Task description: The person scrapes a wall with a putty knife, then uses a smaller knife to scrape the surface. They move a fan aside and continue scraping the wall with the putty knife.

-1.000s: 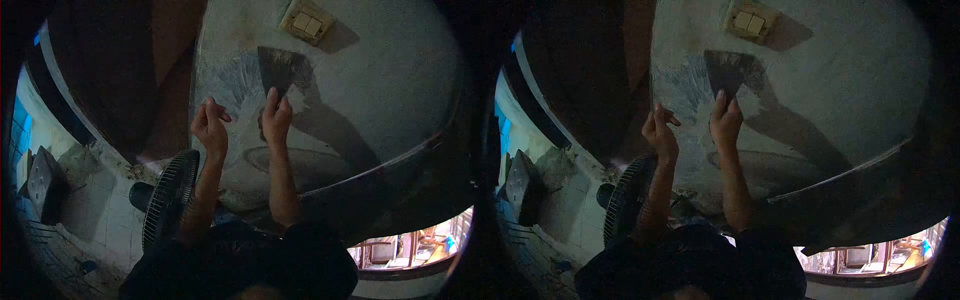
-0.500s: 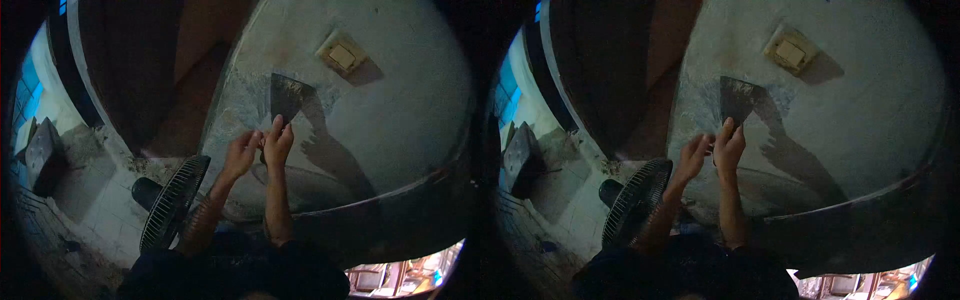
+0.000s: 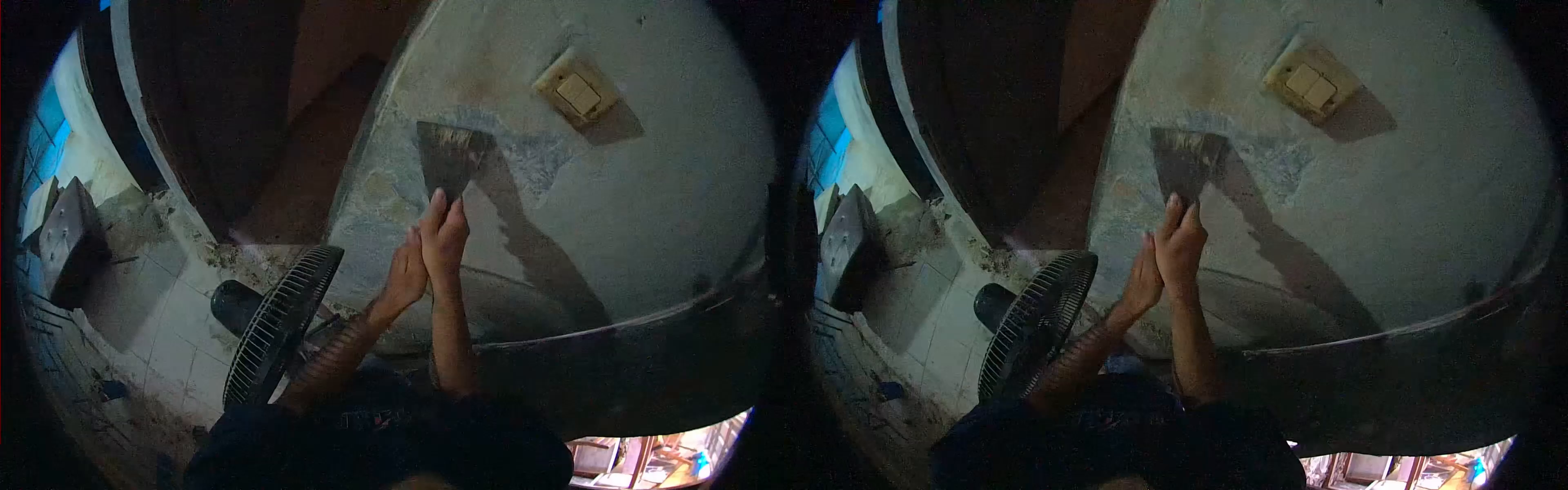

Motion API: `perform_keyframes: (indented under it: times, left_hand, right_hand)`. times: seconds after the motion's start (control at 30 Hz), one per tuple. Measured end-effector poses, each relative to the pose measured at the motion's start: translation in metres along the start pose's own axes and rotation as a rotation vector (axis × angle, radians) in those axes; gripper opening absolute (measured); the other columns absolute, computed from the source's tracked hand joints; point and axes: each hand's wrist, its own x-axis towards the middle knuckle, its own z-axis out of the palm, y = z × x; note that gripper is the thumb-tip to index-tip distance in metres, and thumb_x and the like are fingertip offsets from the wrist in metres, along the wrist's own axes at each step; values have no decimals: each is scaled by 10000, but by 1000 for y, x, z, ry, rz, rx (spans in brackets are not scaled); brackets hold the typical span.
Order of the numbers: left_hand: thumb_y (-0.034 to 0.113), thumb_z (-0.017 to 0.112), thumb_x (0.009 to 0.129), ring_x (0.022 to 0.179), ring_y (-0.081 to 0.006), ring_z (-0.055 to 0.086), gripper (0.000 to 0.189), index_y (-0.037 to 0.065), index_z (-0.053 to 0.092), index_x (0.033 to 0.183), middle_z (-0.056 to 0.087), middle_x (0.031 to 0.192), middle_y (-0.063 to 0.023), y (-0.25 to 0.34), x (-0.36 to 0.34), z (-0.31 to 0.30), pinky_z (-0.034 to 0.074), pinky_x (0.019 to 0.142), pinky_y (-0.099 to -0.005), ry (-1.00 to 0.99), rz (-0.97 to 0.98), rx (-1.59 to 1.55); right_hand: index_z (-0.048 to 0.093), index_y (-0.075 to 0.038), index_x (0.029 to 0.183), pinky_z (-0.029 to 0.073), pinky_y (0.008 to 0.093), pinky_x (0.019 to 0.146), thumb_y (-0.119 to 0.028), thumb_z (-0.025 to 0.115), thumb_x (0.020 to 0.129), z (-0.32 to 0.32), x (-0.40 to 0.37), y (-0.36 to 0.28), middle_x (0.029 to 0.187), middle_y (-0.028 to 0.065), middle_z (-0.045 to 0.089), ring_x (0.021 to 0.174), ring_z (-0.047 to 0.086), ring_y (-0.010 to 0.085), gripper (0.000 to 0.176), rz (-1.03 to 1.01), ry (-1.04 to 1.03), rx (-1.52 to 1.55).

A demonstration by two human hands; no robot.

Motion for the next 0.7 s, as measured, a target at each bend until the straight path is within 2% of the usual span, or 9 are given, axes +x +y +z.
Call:
perform_keyframes:
  times: [0.03,0.07,0.17,0.2,0.3,0.47,0.6,0.63,0.7]
  left_hand:
    - [370,105,976,675,-269,574,575,-50,498,973,551,701,-162,-6,-1,-2,452,641,-371,-71,-78,-30]
    - [381,89,974,681,-260,569,593,-47,497,1007,553,718,-156,-13,-4,-2,451,655,-359,-144,-160,-61]
    - [405,63,967,628,-227,532,621,-31,503,1012,536,694,-115,3,1,6,438,620,-358,-179,-91,-194]
    - [405,63,967,628,-227,532,621,-31,503,1012,536,694,-115,11,1,7,438,620,-358,-180,-91,-198]
    - [426,52,962,589,-186,482,636,-15,510,984,509,672,-81,21,2,11,413,576,-353,-173,-185,-111]
    - [452,54,957,601,-176,473,641,-7,499,1012,500,684,-77,1,2,18,395,571,-334,-161,-329,-271]
    - [463,58,953,633,-190,489,644,-13,481,1051,514,746,-102,12,4,16,402,580,-340,-113,-262,-221]
    - [461,58,953,662,-197,507,642,-15,472,1072,522,779,-115,12,4,15,417,598,-347,-123,-177,-222]
    - [459,59,953,691,-203,525,640,-17,463,1093,530,811,-128,4,3,14,432,616,-355,-129,-95,-222]
  right_hand:
    - [475,19,777,367,334,505,-323,434,947,1,-3,0,612,98,472,538,460,165,384,124,-55,-19]
    - [477,29,761,367,351,508,-330,435,945,1,-5,1,609,118,475,535,466,182,406,31,16,-23]
    - [467,27,797,366,335,418,-275,416,957,-14,2,-10,529,115,481,441,501,207,345,-49,-54,-102]
    - [468,23,796,360,333,407,-268,421,957,-14,4,-8,519,111,486,426,498,199,336,-116,-6,-32]
    - [468,21,792,366,339,408,-257,426,954,-22,6,-8,522,122,500,435,521,207,325,-98,-56,-119]
    - [464,13,769,366,342,406,-243,434,951,-20,5,-7,524,123,505,430,521,208,316,-124,-21,-88]
    - [466,7,749,366,339,414,-248,445,946,-17,6,-6,528,112,508,439,522,185,323,-44,-42,-132]
    - [466,7,749,366,339,414,-248,445,946,-17,5,-6,528,112,508,439,522,185,323,-42,-49,-130]
    - [484,8,747,379,338,522,-316,465,936,-16,4,-8,592,95,475,533,451,164,375,12,-88,-22]
